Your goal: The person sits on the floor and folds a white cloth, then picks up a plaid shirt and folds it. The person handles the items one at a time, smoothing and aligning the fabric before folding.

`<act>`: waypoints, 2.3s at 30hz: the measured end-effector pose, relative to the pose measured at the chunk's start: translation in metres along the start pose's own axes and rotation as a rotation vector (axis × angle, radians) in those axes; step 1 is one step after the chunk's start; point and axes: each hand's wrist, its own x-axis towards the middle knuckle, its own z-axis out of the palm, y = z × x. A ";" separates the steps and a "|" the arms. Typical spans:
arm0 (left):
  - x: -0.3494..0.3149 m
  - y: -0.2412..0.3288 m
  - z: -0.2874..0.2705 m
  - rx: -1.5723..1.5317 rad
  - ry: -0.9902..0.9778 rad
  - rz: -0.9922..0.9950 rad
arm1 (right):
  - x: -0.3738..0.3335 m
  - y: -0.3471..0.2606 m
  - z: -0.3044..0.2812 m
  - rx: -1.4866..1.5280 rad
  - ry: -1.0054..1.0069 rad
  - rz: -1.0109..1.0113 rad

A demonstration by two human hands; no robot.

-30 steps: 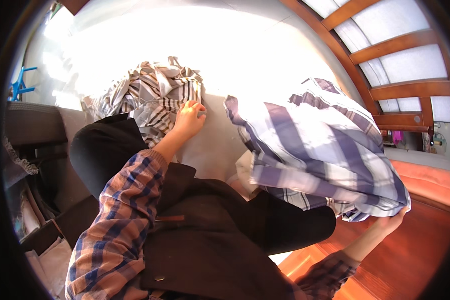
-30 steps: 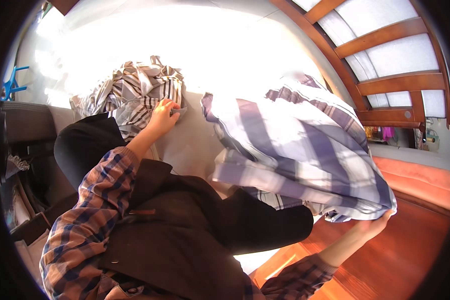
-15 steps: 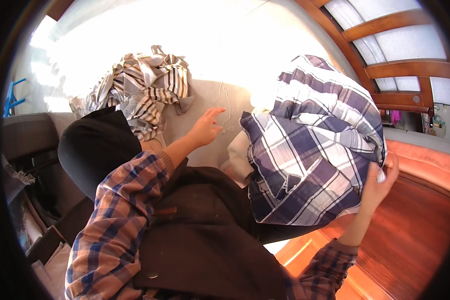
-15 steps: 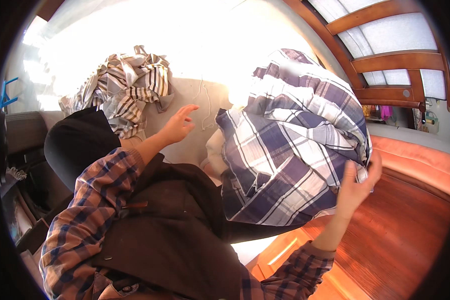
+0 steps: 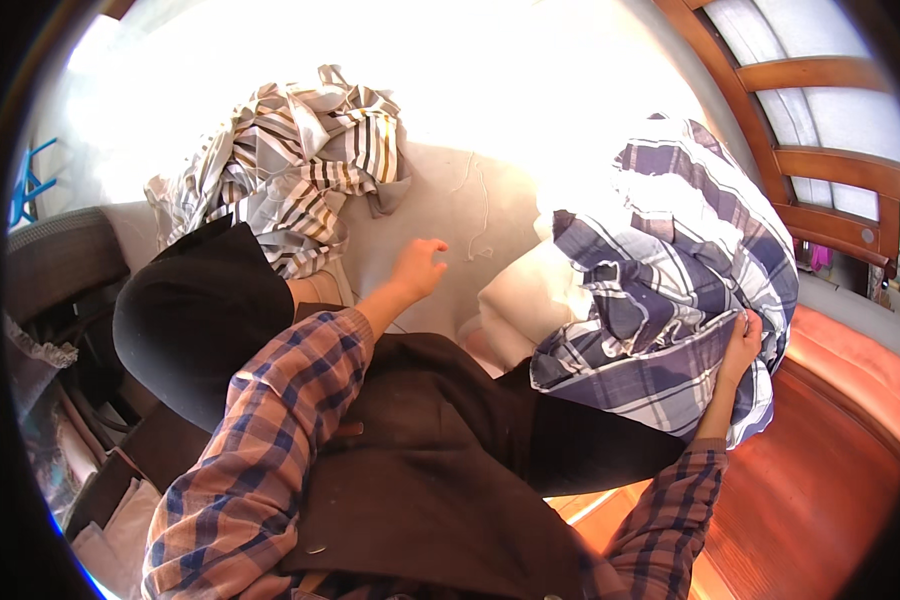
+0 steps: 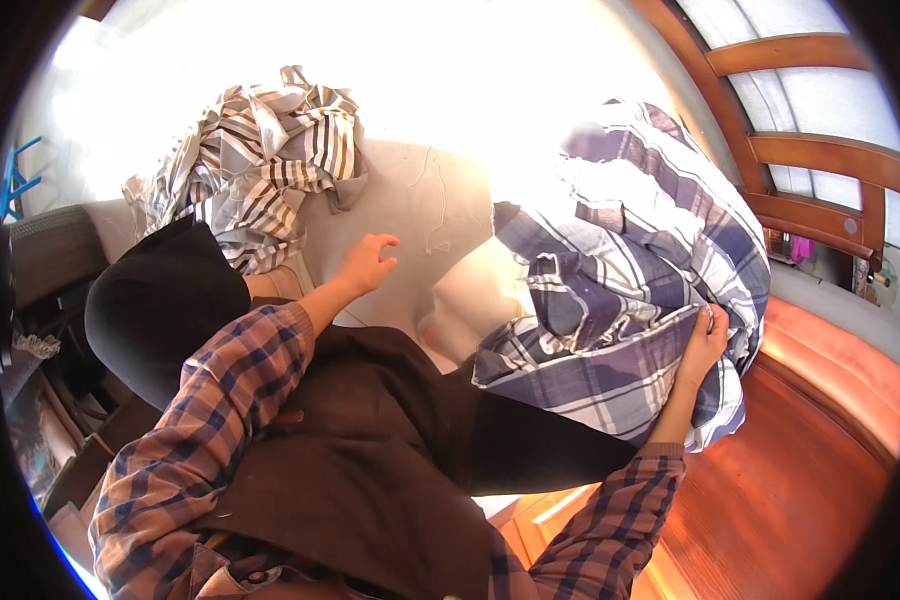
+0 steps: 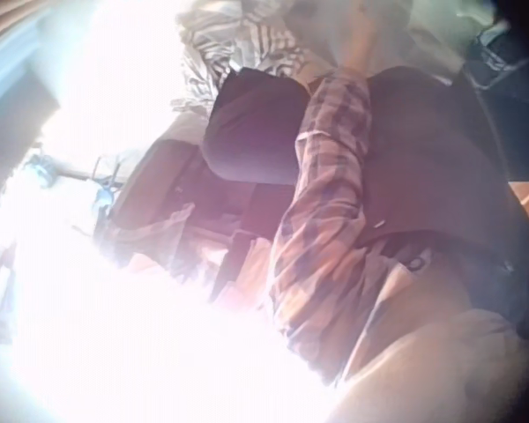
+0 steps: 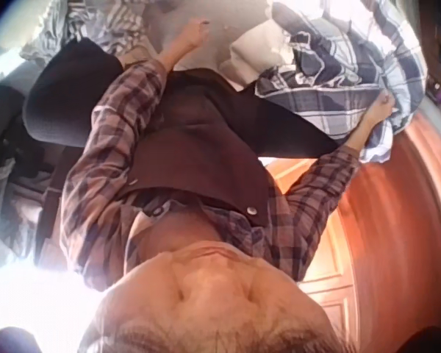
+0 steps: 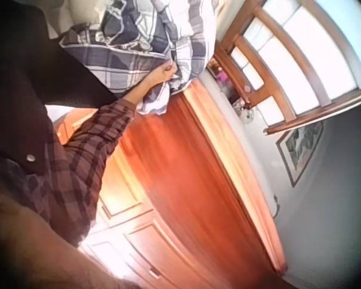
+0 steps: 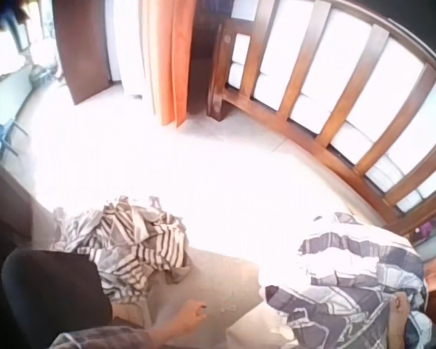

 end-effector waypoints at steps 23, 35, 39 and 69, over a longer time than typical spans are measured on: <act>0.298 0.069 -0.271 0.491 1.143 0.396 | -0.010 0.022 0.051 0.039 -0.037 0.072; 0.029 -0.093 -0.176 0.962 -0.064 -0.050 | 0.008 0.082 0.048 -0.230 -0.105 -0.283; -0.001 -0.027 -0.235 0.640 0.053 0.072 | 0.021 0.074 0.057 -0.260 -0.149 -0.259; -0.243 0.145 -0.371 -0.040 0.776 0.335 | -0.070 -0.394 0.005 1.268 -0.817 -0.094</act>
